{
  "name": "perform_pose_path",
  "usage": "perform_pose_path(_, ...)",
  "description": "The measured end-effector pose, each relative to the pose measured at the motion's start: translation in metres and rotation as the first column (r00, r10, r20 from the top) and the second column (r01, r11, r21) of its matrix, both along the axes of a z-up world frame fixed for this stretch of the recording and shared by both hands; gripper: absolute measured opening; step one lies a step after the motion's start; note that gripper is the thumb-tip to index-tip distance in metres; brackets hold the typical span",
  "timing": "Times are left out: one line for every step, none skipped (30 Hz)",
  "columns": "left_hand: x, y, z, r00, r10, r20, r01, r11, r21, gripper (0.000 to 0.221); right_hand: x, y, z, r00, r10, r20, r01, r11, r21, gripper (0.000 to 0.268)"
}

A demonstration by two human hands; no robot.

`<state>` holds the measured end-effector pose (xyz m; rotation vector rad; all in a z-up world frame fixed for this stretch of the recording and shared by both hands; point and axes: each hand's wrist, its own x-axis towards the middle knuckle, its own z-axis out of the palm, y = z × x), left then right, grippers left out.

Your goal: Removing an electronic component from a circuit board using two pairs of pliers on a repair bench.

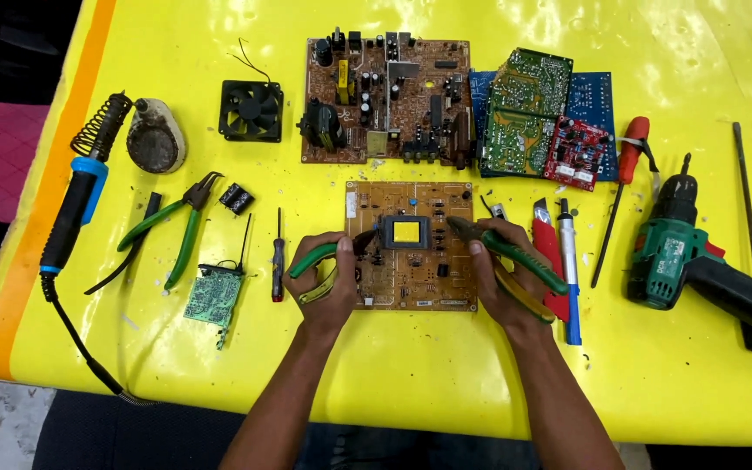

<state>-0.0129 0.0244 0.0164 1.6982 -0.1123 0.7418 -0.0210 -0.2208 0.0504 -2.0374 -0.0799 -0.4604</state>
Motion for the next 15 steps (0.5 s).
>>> perform_pose_path(-0.001, -0.002, 0.003, 1.0, 0.004, 0.002, -0.004, 1.0, -0.003, 0.007, -0.001, -0.002, 0.001, 1.0, 0.004, 0.002, -0.004, 1.0, -0.003, 0.023)
perform_pose_path(-0.002, -0.004, 0.005, 1.0, -0.005, 0.02, 0.005, 1.0, -0.013, 0.007, -0.002, -0.003, 0.001, 0.999, 0.0, -0.045, 0.0, 1.0, -0.001, 0.023)
perform_pose_path(-0.004, -0.004, 0.007, 0.999, -0.012, 0.037, 0.012, 1.0, -0.019, 0.006, -0.004, -0.004, 0.001, 0.996, -0.001, -0.093, 0.002, 1.0, 0.005, 0.022)
perform_pose_path(-0.004, -0.004, 0.008, 0.999, -0.005, 0.037, 0.005, 1.0, -0.018, 0.006, -0.003, 0.0, 0.002, 0.996, 0.006, -0.093, -0.005, 1.0, 0.006, 0.022)
perform_pose_path(-0.004, -0.004, 0.009, 0.999, -0.008, 0.036, 0.008, 1.0, -0.009, 0.006, -0.002, 0.004, 0.003, 0.997, -0.003, -0.078, 0.001, 1.0, -0.027, 0.023)
perform_pose_path(-0.004, -0.005, 0.01, 0.999, -0.011, 0.036, 0.011, 1.0, 0.0, 0.005, -0.002, 0.007, 0.004, 0.998, -0.012, -0.061, 0.008, 0.998, -0.06, 0.023)
perform_pose_path(-0.003, -0.007, 0.009, 0.999, -0.009, 0.038, 0.009, 1.0, -0.001, 0.005, -0.002, 0.007, 0.007, 0.998, -0.01, -0.06, 0.007, 0.998, -0.061, 0.023)
perform_pose_path(-0.003, -0.008, 0.008, 0.999, 0.001, 0.045, -0.001, 1.0, 0.001, 0.004, -0.002, 0.008, 0.009, 0.999, -0.01, -0.048, 0.006, 0.997, -0.073, 0.023)
perform_pose_path(-0.002, -0.008, 0.007, 0.999, 0.012, 0.051, -0.012, 1.0, 0.003, 0.003, -0.002, 0.009, 0.012, 0.999, -0.007, -0.037, 0.004, 0.996, -0.085, 0.023)
perform_pose_path(-0.002, -0.009, 0.009, 0.999, 0.016, 0.052, -0.016, 1.0, 0.003, 0.003, -0.002, 0.006, 0.008, 0.999, -0.004, -0.035, 0.0, 0.996, -0.086, 0.023)
perform_pose_path(-0.003, -0.01, 0.011, 0.999, 0.015, 0.049, -0.015, 1.0, 0.005, 0.004, -0.002, 0.002, 0.004, 0.996, -0.016, -0.084, 0.012, 0.999, -0.049, 0.022)
perform_pose_path(-0.003, -0.011, 0.012, 0.999, 0.014, 0.046, -0.014, 1.0, 0.007, 0.004, -0.001, -0.002, 0.0, 0.991, -0.027, -0.133, 0.026, 1.0, -0.012, 0.022)
perform_pose_path(-0.003, -0.01, 0.011, 0.999, 0.02, 0.044, -0.021, 1.0, 0.006, 0.004, -0.001, 0.001, 0.0, 0.991, -0.021, -0.135, 0.019, 1.0, -0.013, 0.022)
perform_pose_path(-0.004, -0.01, 0.009, 0.999, 0.023, 0.047, -0.024, 1.0, 0.015, 0.003, -0.001, 0.004, 0.0, 0.993, -0.024, -0.112, 0.02, 0.999, -0.038, 0.023)
perform_pose_path(-0.003, -0.01, 0.008, 0.998, 0.021, 0.052, -0.022, 0.999, 0.027, 0.003, -0.001, 0.006, -0.001, 0.996, -0.031, -0.085, 0.026, 0.998, -0.06, 0.024)
